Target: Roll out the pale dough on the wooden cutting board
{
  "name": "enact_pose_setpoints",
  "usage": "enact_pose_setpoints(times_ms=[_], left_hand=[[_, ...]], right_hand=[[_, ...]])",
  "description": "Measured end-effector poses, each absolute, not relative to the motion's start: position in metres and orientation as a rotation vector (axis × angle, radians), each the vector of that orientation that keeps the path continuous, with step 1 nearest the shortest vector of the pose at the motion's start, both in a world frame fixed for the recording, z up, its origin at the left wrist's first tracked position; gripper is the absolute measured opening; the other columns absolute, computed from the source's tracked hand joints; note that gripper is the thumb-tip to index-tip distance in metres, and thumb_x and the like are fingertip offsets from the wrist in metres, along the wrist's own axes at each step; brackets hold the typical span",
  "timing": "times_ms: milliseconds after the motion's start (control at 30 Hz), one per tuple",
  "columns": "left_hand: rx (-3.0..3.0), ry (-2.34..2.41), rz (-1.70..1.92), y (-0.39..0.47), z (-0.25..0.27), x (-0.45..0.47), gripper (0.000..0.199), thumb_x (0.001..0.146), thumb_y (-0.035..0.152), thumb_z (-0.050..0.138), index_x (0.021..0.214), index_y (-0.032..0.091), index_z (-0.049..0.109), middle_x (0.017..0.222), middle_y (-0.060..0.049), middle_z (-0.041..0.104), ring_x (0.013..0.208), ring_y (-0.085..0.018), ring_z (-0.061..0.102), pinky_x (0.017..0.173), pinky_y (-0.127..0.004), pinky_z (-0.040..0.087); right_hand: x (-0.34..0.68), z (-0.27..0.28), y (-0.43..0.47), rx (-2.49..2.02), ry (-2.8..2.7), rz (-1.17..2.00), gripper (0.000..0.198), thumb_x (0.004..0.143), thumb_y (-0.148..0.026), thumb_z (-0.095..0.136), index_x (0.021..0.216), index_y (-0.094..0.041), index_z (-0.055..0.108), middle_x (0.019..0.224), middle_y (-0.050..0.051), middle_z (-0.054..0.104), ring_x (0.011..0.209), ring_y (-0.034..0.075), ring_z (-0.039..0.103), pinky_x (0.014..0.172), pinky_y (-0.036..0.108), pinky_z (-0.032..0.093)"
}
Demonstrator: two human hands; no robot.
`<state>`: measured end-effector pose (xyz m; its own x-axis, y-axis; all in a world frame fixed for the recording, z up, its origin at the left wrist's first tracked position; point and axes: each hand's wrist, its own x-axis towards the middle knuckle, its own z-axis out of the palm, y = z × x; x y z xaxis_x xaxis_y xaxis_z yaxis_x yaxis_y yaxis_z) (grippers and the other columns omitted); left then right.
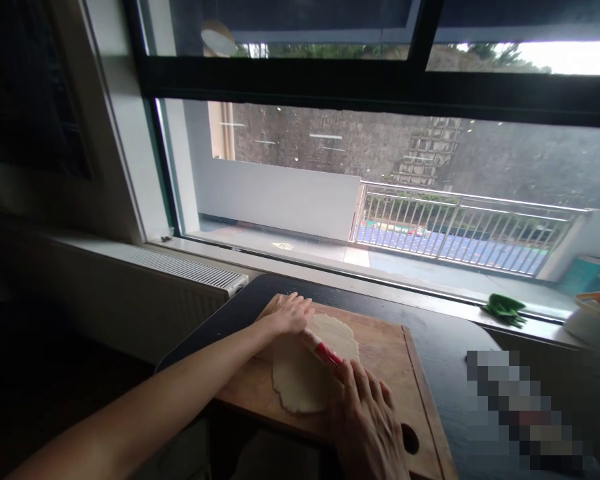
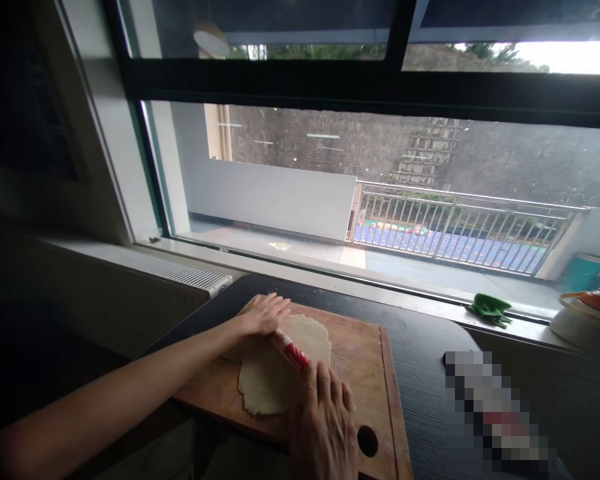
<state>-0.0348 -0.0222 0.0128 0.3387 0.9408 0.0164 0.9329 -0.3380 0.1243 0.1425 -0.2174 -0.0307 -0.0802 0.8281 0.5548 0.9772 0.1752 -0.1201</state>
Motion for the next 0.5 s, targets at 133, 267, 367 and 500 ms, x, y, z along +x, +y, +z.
enact_pose_setpoints(times_ms=[133,267,367,500], left_hand=[[2.429,1.751,0.12,0.013,0.014,0.001,0.049,0.09,0.048,0.022,0.123,0.024,0.05,0.136,-0.008,0.048,0.128,-0.029,0.034,0.104,-0.058,0.018],[2.415,1.784,0.259,0.037,0.012,0.023,0.049,0.091,0.049,0.021,0.111,0.019,0.055,0.123,-0.011,0.057,0.117,-0.028,0.044,0.1,-0.052,0.027],[2.433,1.768,0.324,0.039,0.011,0.026,0.052,0.091,0.049,0.019,0.109,0.016,0.055,0.12,-0.013,0.058,0.116,-0.028,0.044,0.099,-0.05,0.029],[2.475,1.717,0.316,0.021,0.01,0.009,0.044,0.092,0.045,0.023,0.108,0.022,0.057,0.121,-0.008,0.059,0.114,-0.025,0.046,0.1,-0.049,0.028]], right_hand=[[0.156,-0.022,-0.201,-1.745,-1.955,-0.381,0.045,0.088,-0.031,0.041,0.131,-0.019,0.044,0.126,0.008,0.054,0.112,0.026,0.05,0.099,0.043,0.031],[0.164,-0.017,-0.187,-1.796,-1.924,-0.389,0.043,0.09,-0.03,0.038,0.131,-0.019,0.044,0.126,0.009,0.054,0.114,0.025,0.047,0.1,0.042,0.029],[0.163,-0.019,-0.185,-1.834,-1.898,-0.378,0.043,0.09,-0.03,0.038,0.131,-0.02,0.044,0.126,0.009,0.053,0.115,0.025,0.047,0.1,0.042,0.029],[0.155,-0.026,-0.196,-1.767,-1.905,-0.403,0.048,0.089,-0.032,0.04,0.135,-0.019,0.041,0.134,0.009,0.048,0.12,0.026,0.042,0.102,0.043,0.027]])
